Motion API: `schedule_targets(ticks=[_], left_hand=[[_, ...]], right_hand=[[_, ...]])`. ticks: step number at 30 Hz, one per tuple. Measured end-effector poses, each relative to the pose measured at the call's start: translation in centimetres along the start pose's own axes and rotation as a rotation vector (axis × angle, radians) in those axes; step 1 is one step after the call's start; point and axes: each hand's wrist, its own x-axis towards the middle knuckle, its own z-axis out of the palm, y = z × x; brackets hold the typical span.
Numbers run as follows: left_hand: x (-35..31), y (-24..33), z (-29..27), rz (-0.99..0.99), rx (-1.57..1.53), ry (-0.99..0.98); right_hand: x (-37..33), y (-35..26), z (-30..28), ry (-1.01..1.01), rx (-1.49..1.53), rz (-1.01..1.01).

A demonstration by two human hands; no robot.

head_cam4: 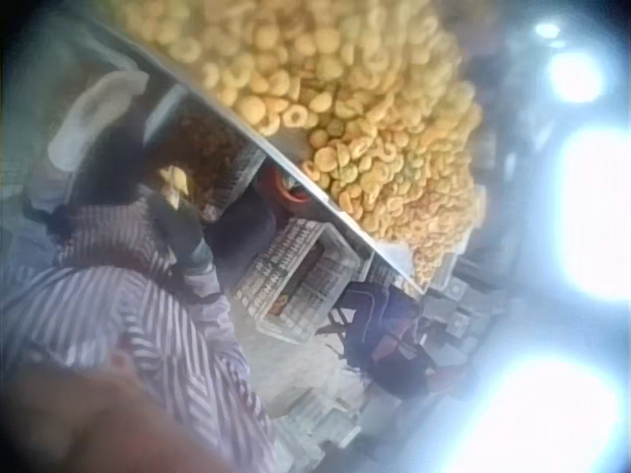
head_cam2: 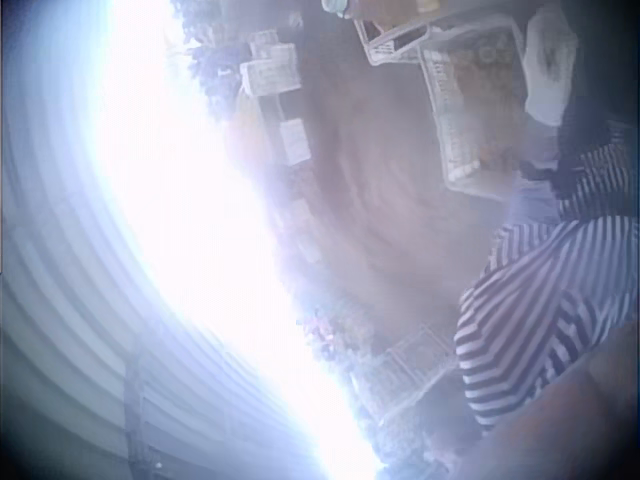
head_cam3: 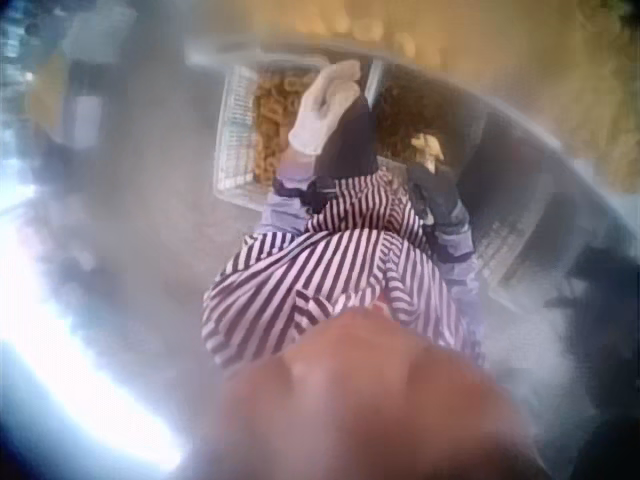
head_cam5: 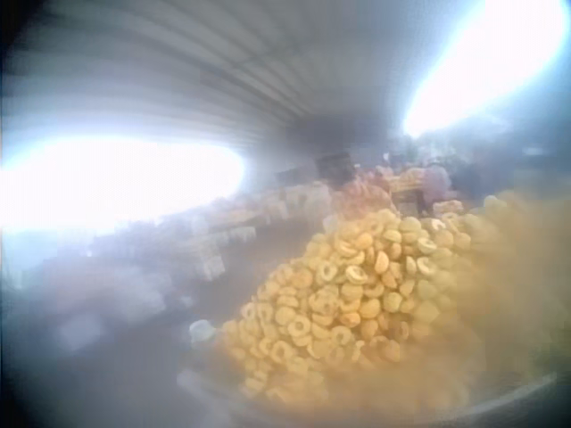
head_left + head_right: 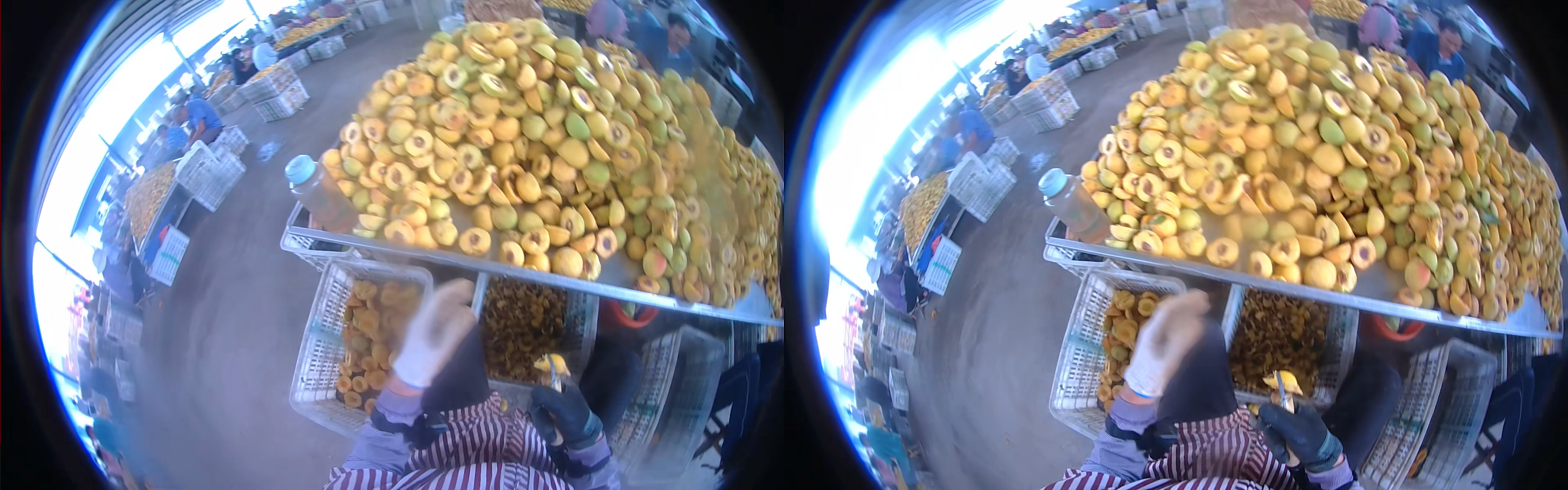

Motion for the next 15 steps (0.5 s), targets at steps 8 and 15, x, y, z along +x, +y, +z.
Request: schedule_targets(ticks=[8, 15], left_hand=[[0.6, 1.7, 6.8, 0.244, 0.146, -0.666], [0.2, 1.9, 7.9, 0.231, 0.395, -0.595]], right_hand=[[1.1, 1.4, -0.5, 0.059, -0.218, -0.006], [1.6, 2.0, -1.0, 0.182, -0.468, -0.131]])
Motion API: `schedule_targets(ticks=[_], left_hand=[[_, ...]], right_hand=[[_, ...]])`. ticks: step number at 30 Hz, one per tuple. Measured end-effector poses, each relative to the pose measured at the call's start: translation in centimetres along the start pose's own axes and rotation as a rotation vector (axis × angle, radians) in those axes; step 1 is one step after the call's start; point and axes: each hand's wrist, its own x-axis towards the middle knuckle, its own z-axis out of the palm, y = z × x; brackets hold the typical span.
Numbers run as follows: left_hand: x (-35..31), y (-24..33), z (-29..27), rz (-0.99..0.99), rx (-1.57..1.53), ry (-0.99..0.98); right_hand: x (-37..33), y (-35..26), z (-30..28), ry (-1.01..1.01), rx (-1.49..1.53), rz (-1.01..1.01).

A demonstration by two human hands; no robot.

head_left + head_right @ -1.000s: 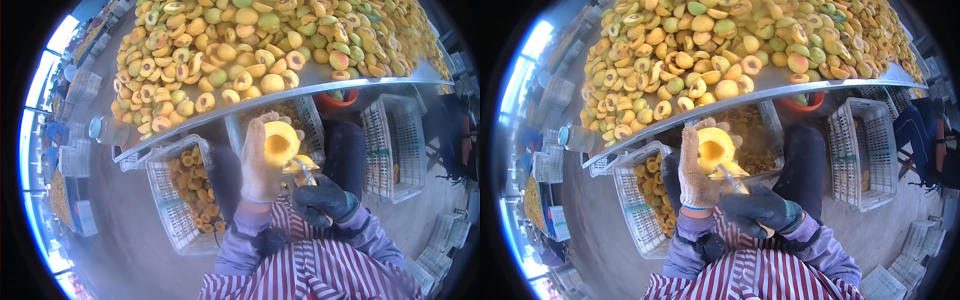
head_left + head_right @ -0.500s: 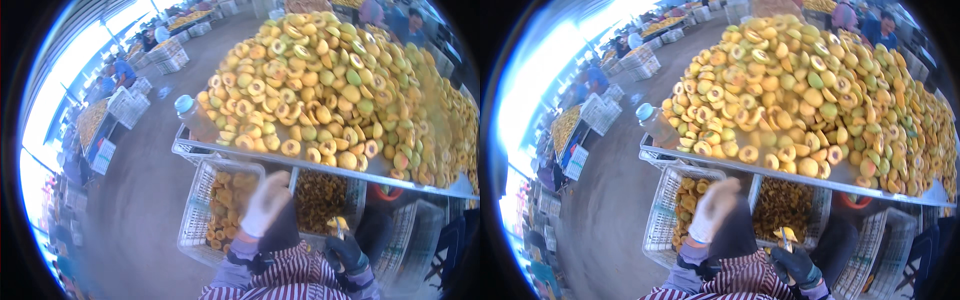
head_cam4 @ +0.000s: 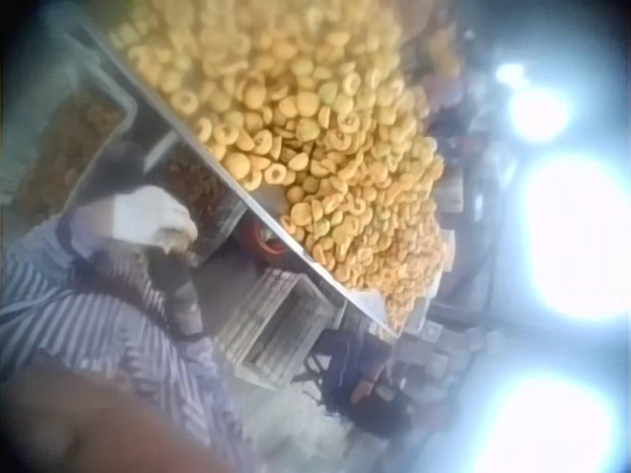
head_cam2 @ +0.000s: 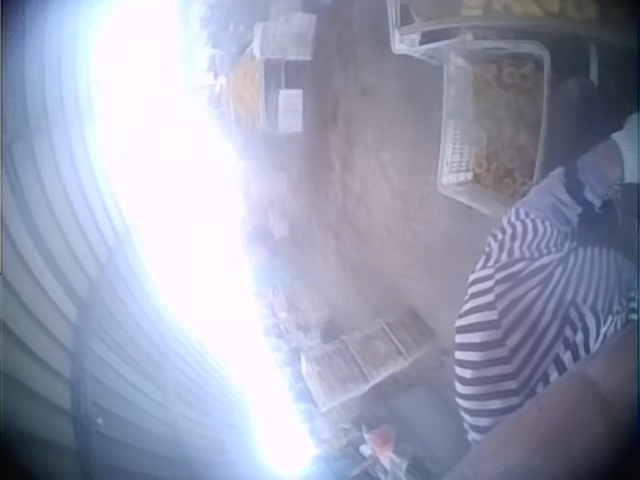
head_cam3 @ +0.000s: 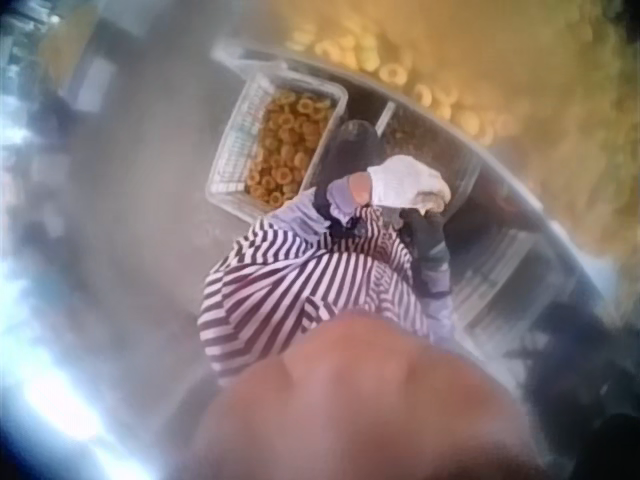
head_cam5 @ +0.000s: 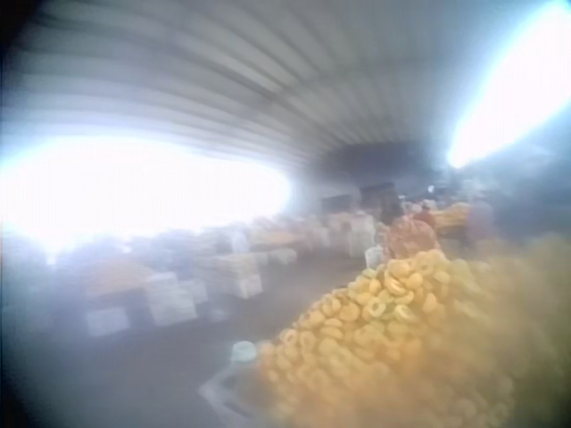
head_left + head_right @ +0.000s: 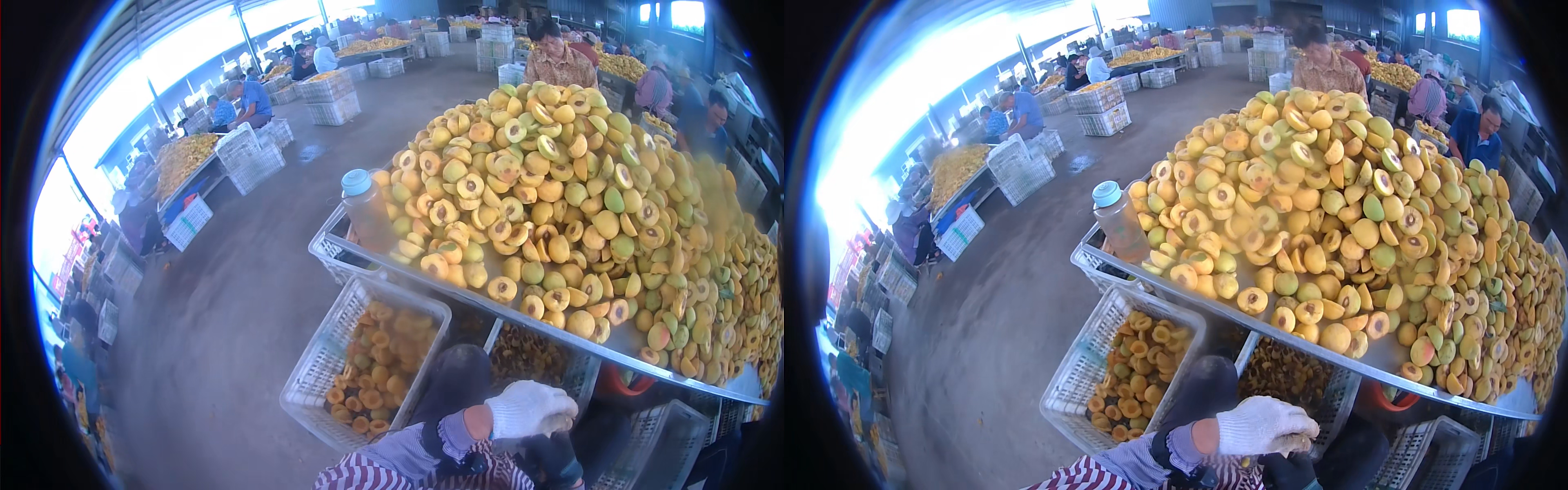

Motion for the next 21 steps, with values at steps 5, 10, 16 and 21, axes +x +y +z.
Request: schedule_targets(ticks=[5, 10, 16, 21], left_hand=[[0.6, 1.9, -0.7, -0.246, -0.444, 0.164], [2.5, -0.4, -0.8, -0.088, -0.02, 0.38], [1.4, -7.3, 0.6, -0.189, 0.406, 0.302], [3.5, -9.9, -3.7, -0.391, 0.35, 0.501]], right_hand=[[-0.8, 0.9, 0.0, 0.015, 0.071, 0.01], [0.0, 3.0, -0.2, 0.044, 0.102, -0.207], [-1.0, -0.1, -1.5, 0.076, 0.452, 0.106], [-0.8, 0.9, -1.9, 0.013, 0.536, 0.125]])
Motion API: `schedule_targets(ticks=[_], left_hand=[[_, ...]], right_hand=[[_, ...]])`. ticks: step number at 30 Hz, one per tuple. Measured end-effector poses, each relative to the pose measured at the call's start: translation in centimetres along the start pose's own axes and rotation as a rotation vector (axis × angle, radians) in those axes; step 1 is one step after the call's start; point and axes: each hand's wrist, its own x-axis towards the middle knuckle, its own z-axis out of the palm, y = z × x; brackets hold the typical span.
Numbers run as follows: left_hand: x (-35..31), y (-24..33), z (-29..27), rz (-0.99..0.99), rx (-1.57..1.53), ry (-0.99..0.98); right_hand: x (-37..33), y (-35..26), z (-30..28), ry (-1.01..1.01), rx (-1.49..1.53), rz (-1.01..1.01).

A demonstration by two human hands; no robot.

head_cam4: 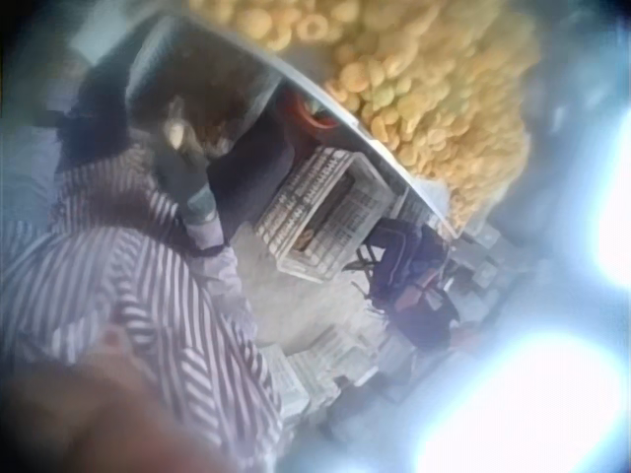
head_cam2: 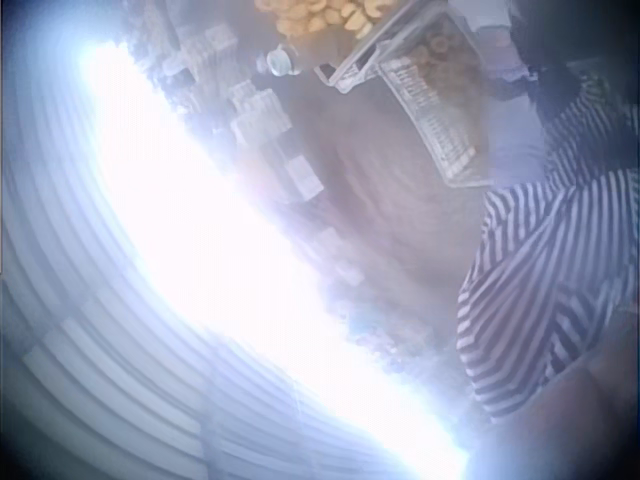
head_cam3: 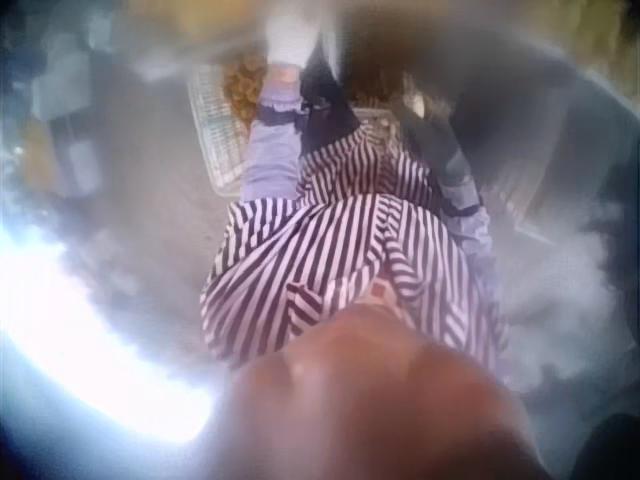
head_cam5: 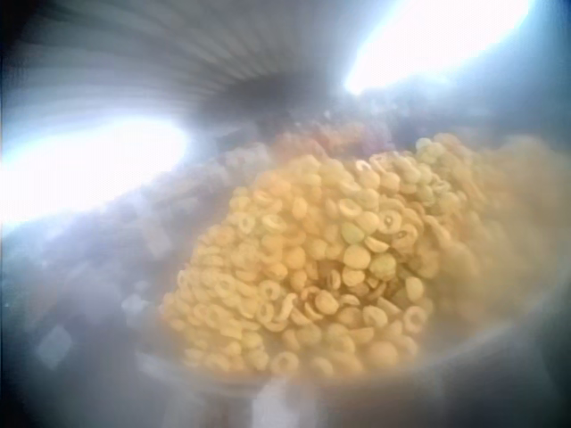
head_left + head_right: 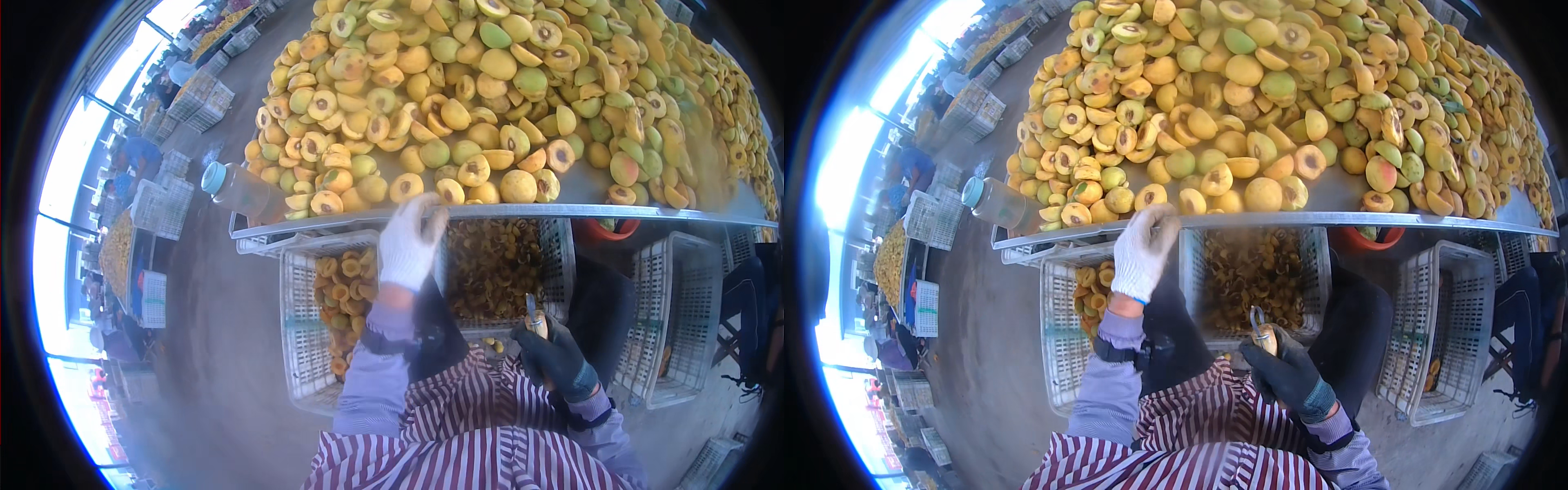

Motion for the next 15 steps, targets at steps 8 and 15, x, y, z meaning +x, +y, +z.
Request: schedule_targets(ticks=[8, 15], left_hand=[[7.8, -3.6, 3.0, -0.106, 0.335, -0.445], [6.5, -4.3, 4.7, -0.113, 0.233, -0.151]], right_hand=[[1.0, -0.6, 0.7, -0.175, 0.055, -0.072], [1.8, -1.1, 0.2, -0.168, 0.016, -0.092]])
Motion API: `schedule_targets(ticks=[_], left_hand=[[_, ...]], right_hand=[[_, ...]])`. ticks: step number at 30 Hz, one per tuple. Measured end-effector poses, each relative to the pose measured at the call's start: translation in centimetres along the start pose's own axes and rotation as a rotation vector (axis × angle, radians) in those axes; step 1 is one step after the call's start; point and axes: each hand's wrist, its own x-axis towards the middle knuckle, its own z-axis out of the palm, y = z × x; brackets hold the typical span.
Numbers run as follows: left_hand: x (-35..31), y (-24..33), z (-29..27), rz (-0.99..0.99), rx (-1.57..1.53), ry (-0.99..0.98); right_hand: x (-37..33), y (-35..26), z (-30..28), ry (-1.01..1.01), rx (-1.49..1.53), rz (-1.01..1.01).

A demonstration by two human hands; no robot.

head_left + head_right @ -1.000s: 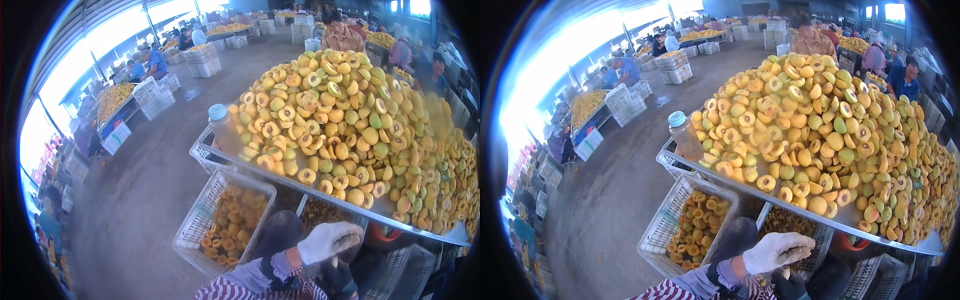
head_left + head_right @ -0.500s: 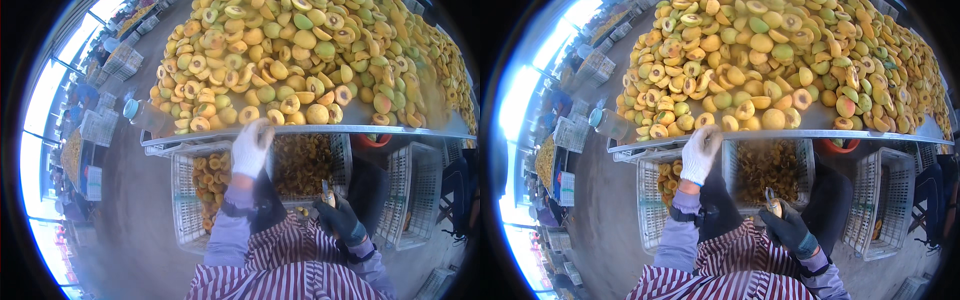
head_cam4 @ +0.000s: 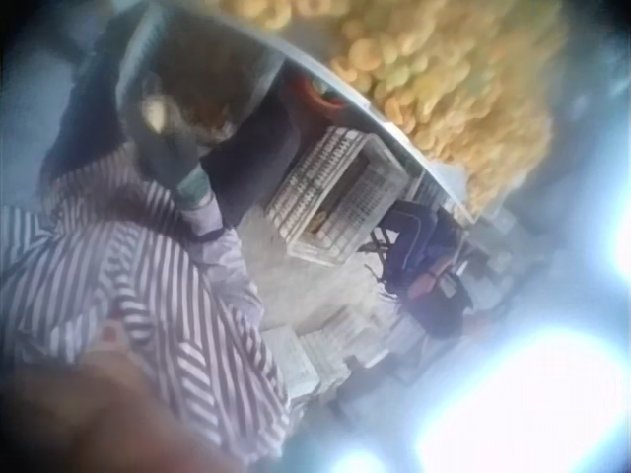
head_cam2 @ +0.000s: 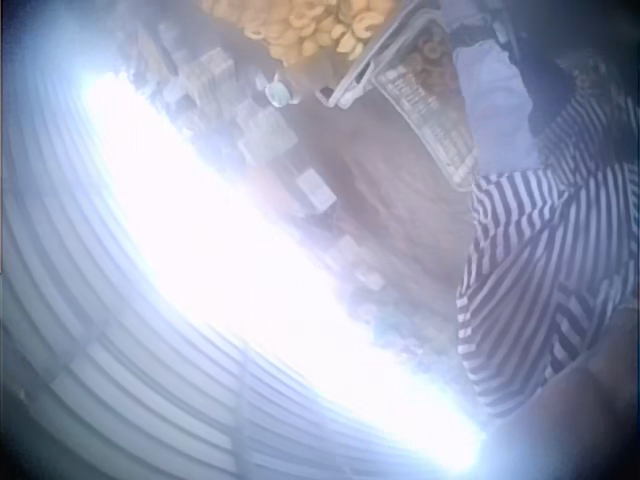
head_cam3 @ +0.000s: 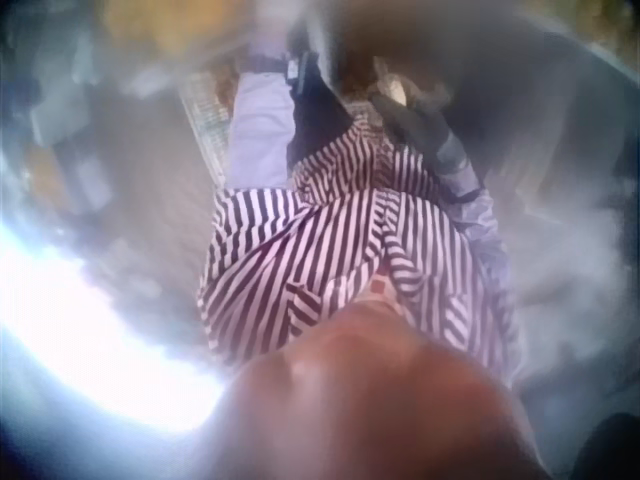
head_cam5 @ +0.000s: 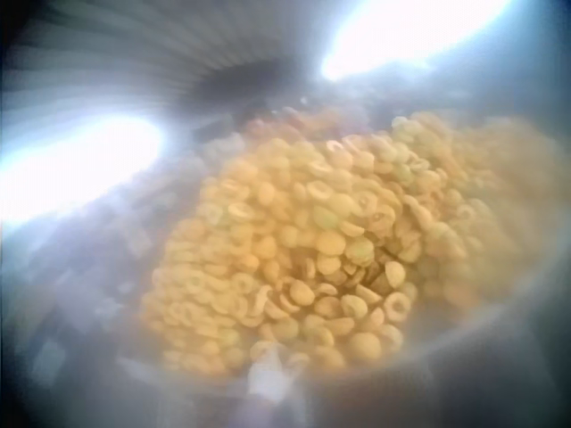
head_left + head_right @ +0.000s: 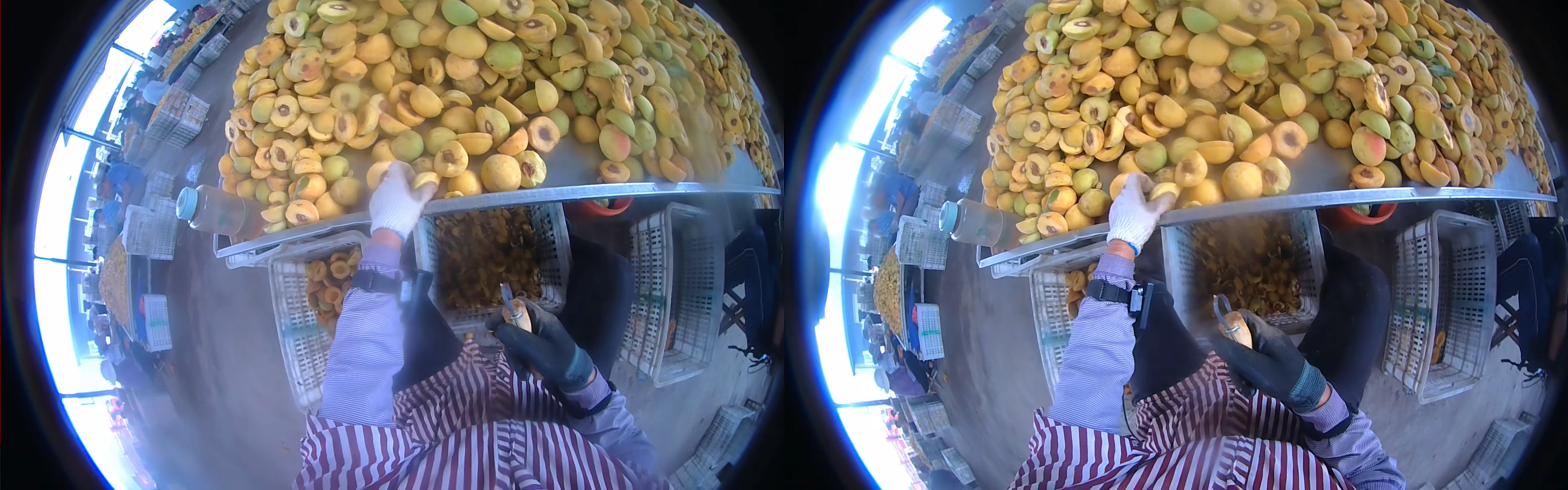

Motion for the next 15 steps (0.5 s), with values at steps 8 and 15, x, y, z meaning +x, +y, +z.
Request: schedule_targets(ticks=[8, 15], left_hand=[[-7.9, 7.0, -3.4, -0.184, -1.349, -0.185], [-13.0, 10.7, -3.7, -0.231, -1.561, -0.269]], right_hand=[[0.4, -0.4, 1.0, 0.142, -0.183, -0.23], [0.4, 0.1, 0.5, 0.21, -0.633, -0.585]])
